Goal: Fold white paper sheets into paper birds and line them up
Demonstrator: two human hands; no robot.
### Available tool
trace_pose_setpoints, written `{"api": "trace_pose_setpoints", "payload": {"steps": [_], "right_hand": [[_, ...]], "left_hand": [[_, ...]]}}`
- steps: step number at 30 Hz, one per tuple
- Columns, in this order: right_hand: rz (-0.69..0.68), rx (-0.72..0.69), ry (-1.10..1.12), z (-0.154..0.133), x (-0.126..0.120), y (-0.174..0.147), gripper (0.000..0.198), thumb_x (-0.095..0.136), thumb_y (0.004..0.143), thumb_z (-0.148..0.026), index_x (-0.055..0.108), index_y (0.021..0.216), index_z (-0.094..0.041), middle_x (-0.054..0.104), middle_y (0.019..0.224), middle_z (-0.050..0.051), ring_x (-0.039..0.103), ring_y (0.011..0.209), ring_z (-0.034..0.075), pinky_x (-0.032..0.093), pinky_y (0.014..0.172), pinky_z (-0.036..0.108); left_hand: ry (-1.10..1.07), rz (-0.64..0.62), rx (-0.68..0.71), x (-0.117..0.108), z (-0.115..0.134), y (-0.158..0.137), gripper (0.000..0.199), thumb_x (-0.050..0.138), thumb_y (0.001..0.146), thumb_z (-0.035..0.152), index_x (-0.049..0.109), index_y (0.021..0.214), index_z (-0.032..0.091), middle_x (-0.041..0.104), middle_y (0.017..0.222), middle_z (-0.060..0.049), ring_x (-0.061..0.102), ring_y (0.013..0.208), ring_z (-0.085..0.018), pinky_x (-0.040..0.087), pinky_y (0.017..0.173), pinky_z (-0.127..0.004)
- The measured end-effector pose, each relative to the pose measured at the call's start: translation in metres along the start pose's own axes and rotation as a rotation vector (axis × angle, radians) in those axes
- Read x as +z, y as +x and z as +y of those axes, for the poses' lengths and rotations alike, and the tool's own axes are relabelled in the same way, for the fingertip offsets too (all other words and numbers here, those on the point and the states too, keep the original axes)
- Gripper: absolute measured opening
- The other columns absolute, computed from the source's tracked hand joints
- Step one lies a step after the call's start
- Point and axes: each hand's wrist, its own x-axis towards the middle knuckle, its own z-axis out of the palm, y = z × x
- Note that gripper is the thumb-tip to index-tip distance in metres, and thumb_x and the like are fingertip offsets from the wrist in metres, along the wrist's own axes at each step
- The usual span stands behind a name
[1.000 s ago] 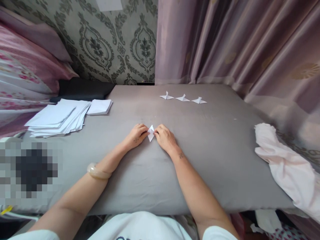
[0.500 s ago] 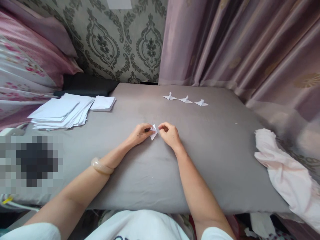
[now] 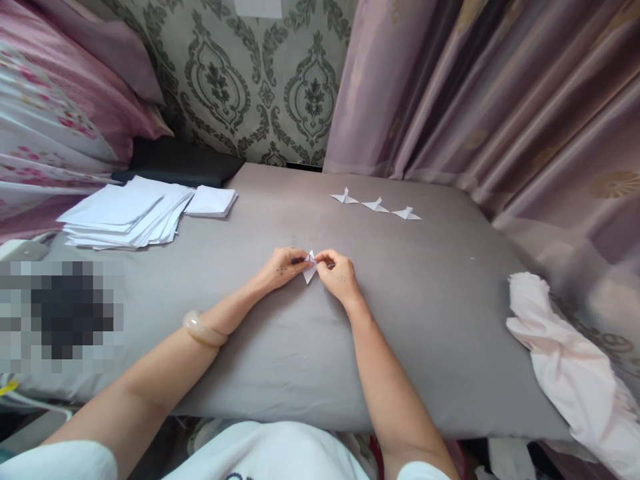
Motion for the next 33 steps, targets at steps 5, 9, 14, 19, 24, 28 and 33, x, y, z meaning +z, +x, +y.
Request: {"api": "trace_pose_setpoints", "payload": {"steps": [5,9,14,19,24,28,33], "right_hand": [[-0.023,0.010,-0.006,0.000,0.001,-0.001,0.016,0.051,0.070,-0.024,0.064,0.075,-0.019,0.068,0.075,0.003,0.062,0.071,0.016,0.047,0.071,0.029],[-0.026,0.006,-0.019,0.001,0.002,-0.001,0.015,0.051,0.070,-0.024,0.064,0.076,-0.019,0.069,0.076,0.003,0.063,0.072,0.016,0.047,0.072,0.029],[-0.031,0.042,-0.044,-0.008,0.003,-0.002,0.024,0.054,0.079,-0.038,0.067,0.076,-0.018,0.070,0.076,0.004,0.063,0.073,0.017,0.046,0.073,0.030],[0.025,0.059,-0.095,-0.014,0.007,0.000,0.035,0.055,0.081,-0.049,0.069,0.073,-0.018,0.071,0.074,0.005,0.064,0.072,0.018,0.045,0.071,0.030],[0.047,0.036,-0.148,-0.015,0.006,0.000,0.029,0.055,0.081,-0.043,0.069,0.071,-0.019,0.071,0.072,0.005,0.065,0.071,0.019,0.045,0.069,0.029],[0.047,0.034,-0.148,-0.014,0.004,0.000,0.024,0.056,0.079,-0.038,0.071,0.073,-0.019,0.073,0.074,0.005,0.065,0.073,0.019,0.046,0.071,0.029],[0.034,0.102,-0.040,-0.011,0.004,0.001,0.024,0.058,0.075,-0.037,0.072,0.074,-0.017,0.072,0.073,0.005,0.064,0.071,0.018,0.045,0.069,0.028]], "left_hand": [[0.018,-0.001,0.013,-0.001,0.001,0.000,0.024,0.056,0.083,0.033,0.067,0.071,0.015,0.049,0.058,0.003,0.044,0.059,-0.010,0.031,0.060,-0.022],[0.062,-0.001,0.022,0.000,0.000,0.000,0.022,0.057,0.084,0.032,0.067,0.071,0.016,0.050,0.057,0.003,0.046,0.058,-0.010,0.032,0.065,-0.023],[0.126,-0.013,0.027,0.002,-0.001,0.001,0.027,0.054,0.088,0.034,0.066,0.071,0.017,0.060,0.063,0.002,0.054,0.066,-0.013,0.033,0.082,-0.031],[0.135,-0.030,0.024,0.004,-0.004,0.001,0.030,0.052,0.090,0.035,0.063,0.068,0.017,0.059,0.061,0.002,0.055,0.067,-0.013,0.031,0.086,-0.034],[0.136,-0.034,0.051,0.003,-0.003,0.000,0.027,0.051,0.091,0.033,0.064,0.072,0.018,0.063,0.064,0.001,0.057,0.073,-0.015,0.029,0.088,-0.035],[0.115,-0.032,0.032,0.002,0.000,-0.001,0.025,0.051,0.091,0.032,0.068,0.078,0.019,0.066,0.068,-0.001,0.059,0.074,-0.016,0.029,0.089,-0.036],[0.046,0.035,-0.017,0.003,0.001,-0.001,0.017,0.060,0.087,0.033,0.070,0.085,0.020,0.071,0.078,-0.001,0.063,0.077,-0.016,0.030,0.092,-0.037]]}}
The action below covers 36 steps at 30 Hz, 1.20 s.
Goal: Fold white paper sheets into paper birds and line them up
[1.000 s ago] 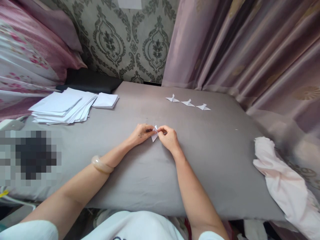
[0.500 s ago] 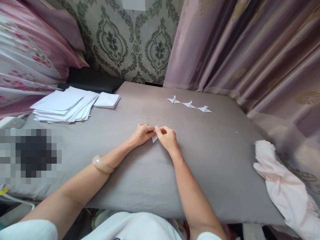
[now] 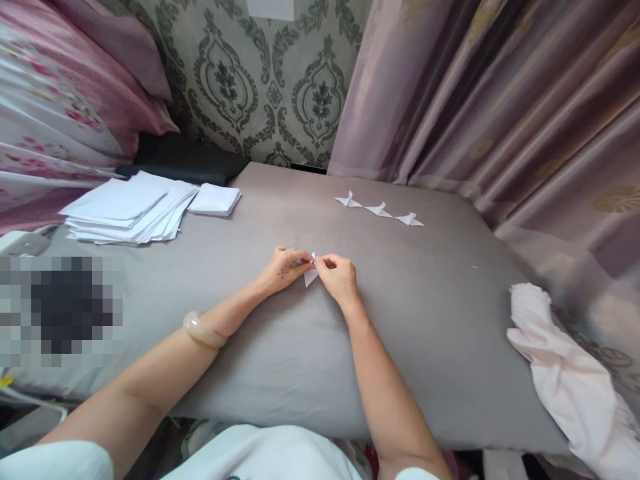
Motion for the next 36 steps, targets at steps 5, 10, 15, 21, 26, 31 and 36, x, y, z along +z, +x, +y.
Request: {"api": "trace_pose_setpoints", "payload": {"steps": [5,10,15,21,26,31,36], "right_hand": [[-0.044,0.162,0.164,-0.004,-0.002,-0.001,0.026,0.063,0.069,-0.041,0.071,0.073,-0.016,0.064,0.064,0.001,0.053,0.057,0.012,0.038,0.053,0.023],[-0.087,0.319,0.309,-0.009,-0.005,-0.003,0.023,0.067,0.063,-0.038,0.067,0.070,-0.016,0.050,0.052,-0.004,0.041,0.047,0.008,0.028,0.042,0.021],[-0.109,0.352,0.361,-0.005,-0.003,-0.002,0.020,0.067,0.063,-0.035,0.065,0.068,-0.015,0.048,0.052,-0.004,0.038,0.046,0.006,0.027,0.040,0.019],[-0.116,0.363,0.367,0.000,-0.001,0.001,0.017,0.066,0.063,-0.033,0.063,0.067,-0.016,0.047,0.051,-0.005,0.036,0.044,0.006,0.026,0.039,0.019],[-0.123,0.380,0.368,0.001,-0.002,0.002,0.014,0.066,0.061,-0.030,0.062,0.064,-0.017,0.047,0.052,-0.005,0.037,0.045,0.006,0.027,0.039,0.019],[-0.119,0.398,0.360,0.002,-0.003,0.002,0.017,0.068,0.061,-0.032,0.060,0.062,-0.017,0.044,0.049,-0.005,0.035,0.043,0.006,0.025,0.037,0.019],[-0.104,0.389,0.331,0.001,-0.004,0.003,0.019,0.070,0.060,-0.033,0.061,0.063,-0.016,0.043,0.047,-0.007,0.033,0.041,0.005,0.025,0.037,0.020]], "left_hand": [[-0.015,-0.004,-0.002,0.001,-0.002,0.000,0.015,0.062,0.086,0.032,0.071,0.088,0.021,0.072,0.082,-0.003,0.064,0.082,-0.017,0.031,0.094,-0.037],[-0.011,-0.008,-0.005,0.001,-0.004,0.000,0.016,0.061,0.086,0.032,0.073,0.089,0.022,0.073,0.085,-0.003,0.064,0.083,-0.018,0.032,0.095,-0.036],[-0.003,-0.020,-0.005,0.001,-0.004,0.002,0.016,0.061,0.086,0.032,0.074,0.088,0.022,0.073,0.082,-0.003,0.063,0.080,-0.017,0.034,0.094,-0.036],[-0.021,-0.024,0.002,0.000,-0.004,0.002,0.016,0.061,0.086,0.031,0.074,0.089,0.023,0.074,0.084,-0.003,0.063,0.080,-0.017,0.033,0.095,-0.038],[-0.030,-0.016,0.000,0.001,-0.004,0.002,0.016,0.062,0.086,0.032,0.075,0.089,0.024,0.074,0.085,-0.003,0.064,0.081,-0.018,0.033,0.097,-0.038],[-0.071,-0.005,0.000,0.002,-0.004,0.002,0.016,0.063,0.084,0.033,0.075,0.088,0.024,0.075,0.084,-0.003,0.065,0.080,-0.017,0.037,0.096,-0.037],[-0.257,-0.004,-0.037,0.002,-0.004,0.002,0.021,0.064,0.082,0.033,0.075,0.091,0.017,0.075,0.084,-0.006,0.067,0.076,-0.017,0.048,0.076,-0.027]]}}
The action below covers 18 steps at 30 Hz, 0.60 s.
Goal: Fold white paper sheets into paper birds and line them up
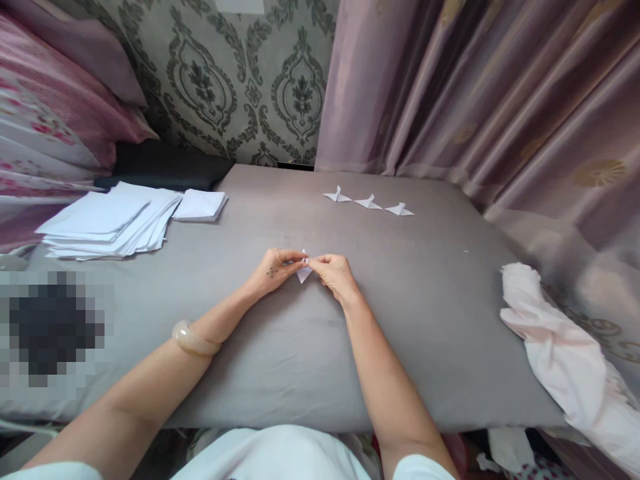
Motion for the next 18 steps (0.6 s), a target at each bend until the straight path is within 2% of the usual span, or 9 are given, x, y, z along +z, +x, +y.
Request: {"api": "trace_pose_setpoints", "payload": {"steps": [5,12,18], "right_hand": [[0.017,-0.030,-0.053,-0.0011,-0.0002,-0.0011,0.018,0.068,0.060,-0.033,0.061,0.064,-0.018,0.046,0.048,-0.006,0.033,0.040,0.005,0.024,0.039,0.021],[-0.018,-0.019,-0.013,-0.0016,-0.0011,-0.0022,0.017,0.068,0.062,-0.033,0.061,0.063,-0.018,0.043,0.048,-0.006,0.033,0.042,0.006,0.026,0.039,0.021],[-0.076,0.030,0.017,-0.0020,-0.0036,-0.0007,0.012,0.066,0.063,-0.027,0.060,0.059,-0.017,0.046,0.049,-0.005,0.035,0.043,0.006,0.026,0.038,0.020]], "left_hand": [[-0.005,-0.010,0.018,-0.0019,0.0027,-0.0011,0.025,0.063,0.083,0.034,0.075,0.085,0.012,0.073,0.074,-0.006,0.064,0.067,-0.016,0.047,0.067,-0.024],[-0.009,0.016,0.027,-0.0002,-0.0020,0.0003,0.019,0.066,0.081,0.032,0.077,0.084,0.017,0.075,0.080,-0.007,0.067,0.073,-0.017,0.048,0.067,-0.024],[0.018,-0.017,0.056,-0.0023,-0.0003,0.0005,0.017,0.064,0.082,0.030,0.077,0.081,0.018,0.075,0.078,-0.006,0.066,0.070,-0.016,0.045,0.065,-0.023]]}}
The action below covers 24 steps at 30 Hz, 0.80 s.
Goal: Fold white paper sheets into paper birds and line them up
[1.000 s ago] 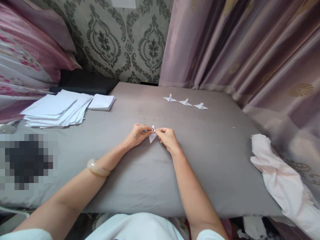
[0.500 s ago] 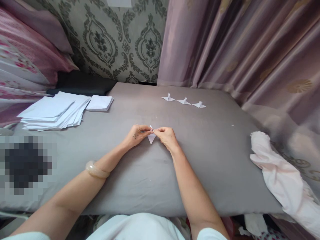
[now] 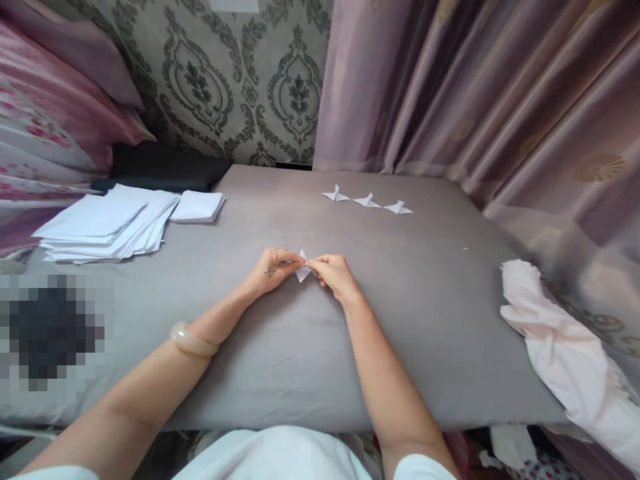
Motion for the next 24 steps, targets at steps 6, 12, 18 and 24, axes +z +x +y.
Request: {"api": "trace_pose_setpoints", "payload": {"steps": [6,12,18,24], "right_hand": [[0.015,0.016,-0.029,0.000,0.001,0.002,0.012,0.062,0.064,-0.024,0.056,0.057,-0.018,0.043,0.047,-0.005,0.033,0.041,0.005,0.023,0.036,0.020],[0.011,-0.004,-0.070,0.000,-0.001,0.000,0.013,0.061,0.066,-0.026,0.054,0.057,-0.018,0.042,0.047,-0.007,0.033,0.041,0.006,0.024,0.038,0.020],[0.042,-0.312,-0.321,0.001,-0.012,-0.005,0.019,0.061,0.071,-0.030,0.068,0.082,-0.017,0.064,0.072,0.000,0.049,0.056,0.009,0.039,0.056,0.023],[0.026,-0.559,-0.617,0.003,-0.014,-0.007,0.015,0.061,0.078,-0.029,0.071,0.087,-0.021,0.065,0.088,0.002,0.055,0.065,0.011,0.042,0.066,0.026]], "left_hand": [[0.097,0.001,-0.003,0.000,0.004,0.000,0.013,0.065,0.082,0.027,0.076,0.081,0.020,0.074,0.075,-0.004,0.065,0.071,-0.016,0.045,0.078,-0.028],[0.150,0.010,-0.028,0.000,0.007,-0.001,0.013,0.065,0.082,0.029,0.076,0.080,0.022,0.074,0.077,-0.003,0.065,0.075,-0.017,0.042,0.090,-0.035],[0.056,0.041,-0.047,0.000,0.006,-0.002,0.016,0.064,0.081,0.030,0.075,0.081,0.019,0.073,0.075,-0.005,0.065,0.073,-0.018,0.048,0.071,-0.027],[0.043,0.027,-0.040,0.000,0.006,-0.002,0.018,0.063,0.082,0.032,0.075,0.081,0.019,0.073,0.075,-0.005,0.066,0.076,-0.018,0.047,0.071,-0.026]]}}
